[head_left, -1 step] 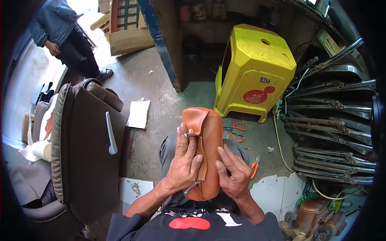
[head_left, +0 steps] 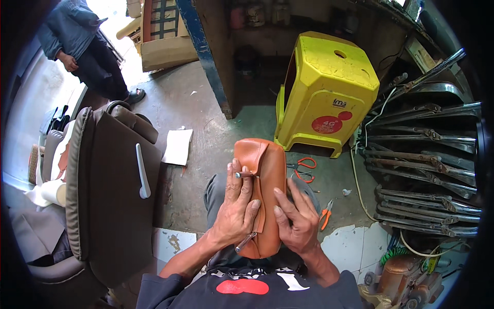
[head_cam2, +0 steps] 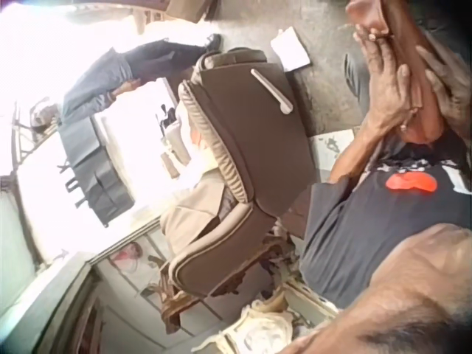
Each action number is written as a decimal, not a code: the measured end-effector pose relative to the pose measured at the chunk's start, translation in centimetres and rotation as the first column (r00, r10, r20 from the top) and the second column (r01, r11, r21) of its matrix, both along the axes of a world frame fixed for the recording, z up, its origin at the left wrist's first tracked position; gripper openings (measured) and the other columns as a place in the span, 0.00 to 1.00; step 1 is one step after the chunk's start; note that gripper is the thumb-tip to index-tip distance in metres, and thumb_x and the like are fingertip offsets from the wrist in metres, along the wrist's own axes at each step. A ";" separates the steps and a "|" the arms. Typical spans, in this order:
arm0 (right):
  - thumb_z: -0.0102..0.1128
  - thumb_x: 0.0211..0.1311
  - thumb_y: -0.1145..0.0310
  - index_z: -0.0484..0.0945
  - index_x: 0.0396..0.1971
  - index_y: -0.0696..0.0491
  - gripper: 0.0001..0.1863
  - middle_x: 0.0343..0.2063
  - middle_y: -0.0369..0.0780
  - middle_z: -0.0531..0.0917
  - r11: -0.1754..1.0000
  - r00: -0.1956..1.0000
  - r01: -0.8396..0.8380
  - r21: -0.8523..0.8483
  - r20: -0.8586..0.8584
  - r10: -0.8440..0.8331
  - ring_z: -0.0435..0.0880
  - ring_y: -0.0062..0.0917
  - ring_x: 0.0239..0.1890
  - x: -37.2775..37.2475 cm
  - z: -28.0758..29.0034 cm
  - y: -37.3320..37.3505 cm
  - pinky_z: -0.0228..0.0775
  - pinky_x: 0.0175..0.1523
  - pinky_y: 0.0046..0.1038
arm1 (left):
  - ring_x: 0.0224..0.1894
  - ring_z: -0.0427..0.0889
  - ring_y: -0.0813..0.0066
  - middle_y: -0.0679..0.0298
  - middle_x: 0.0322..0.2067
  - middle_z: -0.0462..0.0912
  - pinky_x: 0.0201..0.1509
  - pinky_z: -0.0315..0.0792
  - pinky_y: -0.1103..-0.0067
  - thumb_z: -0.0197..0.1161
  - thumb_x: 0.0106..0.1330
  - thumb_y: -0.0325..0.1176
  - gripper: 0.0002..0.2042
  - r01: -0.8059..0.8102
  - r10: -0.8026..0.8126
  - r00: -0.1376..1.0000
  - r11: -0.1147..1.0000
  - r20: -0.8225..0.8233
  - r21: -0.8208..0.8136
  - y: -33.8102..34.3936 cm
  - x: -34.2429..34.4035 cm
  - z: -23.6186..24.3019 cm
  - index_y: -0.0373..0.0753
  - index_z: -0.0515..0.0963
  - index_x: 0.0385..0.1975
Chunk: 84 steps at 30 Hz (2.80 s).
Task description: The person reupholsters a car headrest by hand, stretching a leather cover over the foam, trimming excess material using scissors, and applying adhesive from a bottle.
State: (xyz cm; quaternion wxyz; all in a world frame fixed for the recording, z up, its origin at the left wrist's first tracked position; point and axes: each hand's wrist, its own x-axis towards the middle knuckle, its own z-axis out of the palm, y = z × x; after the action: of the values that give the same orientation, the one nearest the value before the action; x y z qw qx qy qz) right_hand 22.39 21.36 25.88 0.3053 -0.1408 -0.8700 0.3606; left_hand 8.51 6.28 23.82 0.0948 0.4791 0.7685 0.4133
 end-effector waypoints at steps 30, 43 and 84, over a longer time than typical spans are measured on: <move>0.77 0.51 0.58 0.87 0.52 0.47 0.25 0.60 0.46 0.68 0.892 0.895 -0.402 0.204 0.292 0.337 0.71 0.44 0.56 -4.4 5.2 6.4 0.68 0.65 0.43 | 0.80 0.43 0.32 0.39 0.78 0.50 0.81 0.41 0.50 0.60 0.74 0.32 0.24 0.071 -0.059 0.995 0.987 -0.081 0.147 -0.3 -0.3 -1.7 0.28 0.72 0.68; 0.78 0.55 0.60 0.78 0.64 0.50 0.35 0.62 0.46 0.72 0.925 0.925 -0.357 -0.128 0.087 0.369 0.72 0.41 0.62 -3.3 2.3 8.0 0.66 0.68 0.41 | 0.82 0.40 0.37 0.43 0.80 0.47 0.83 0.40 0.54 0.48 0.81 0.39 0.29 0.109 -0.108 0.990 0.994 -0.089 0.006 0.8 -1.0 -1.1 0.30 0.59 0.76; 0.72 0.68 0.66 0.71 0.52 0.57 0.21 0.40 0.40 0.86 0.915 0.996 -0.051 -0.400 -0.092 0.016 0.88 0.22 0.37 1.2 0.0 9.4 0.82 0.38 0.24 | 0.78 0.50 0.29 0.37 0.75 0.59 0.77 0.40 0.37 0.58 0.77 0.36 0.19 0.139 -0.119 0.986 0.973 -0.115 0.184 0.3 -1.6 -1.8 0.47 0.66 0.65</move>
State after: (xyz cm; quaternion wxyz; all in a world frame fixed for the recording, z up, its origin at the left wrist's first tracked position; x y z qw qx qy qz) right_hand 23.61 30.73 25.83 0.3009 -0.1699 -0.7655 0.5427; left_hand 6.94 6.60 22.01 0.0352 0.5555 0.6963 0.4531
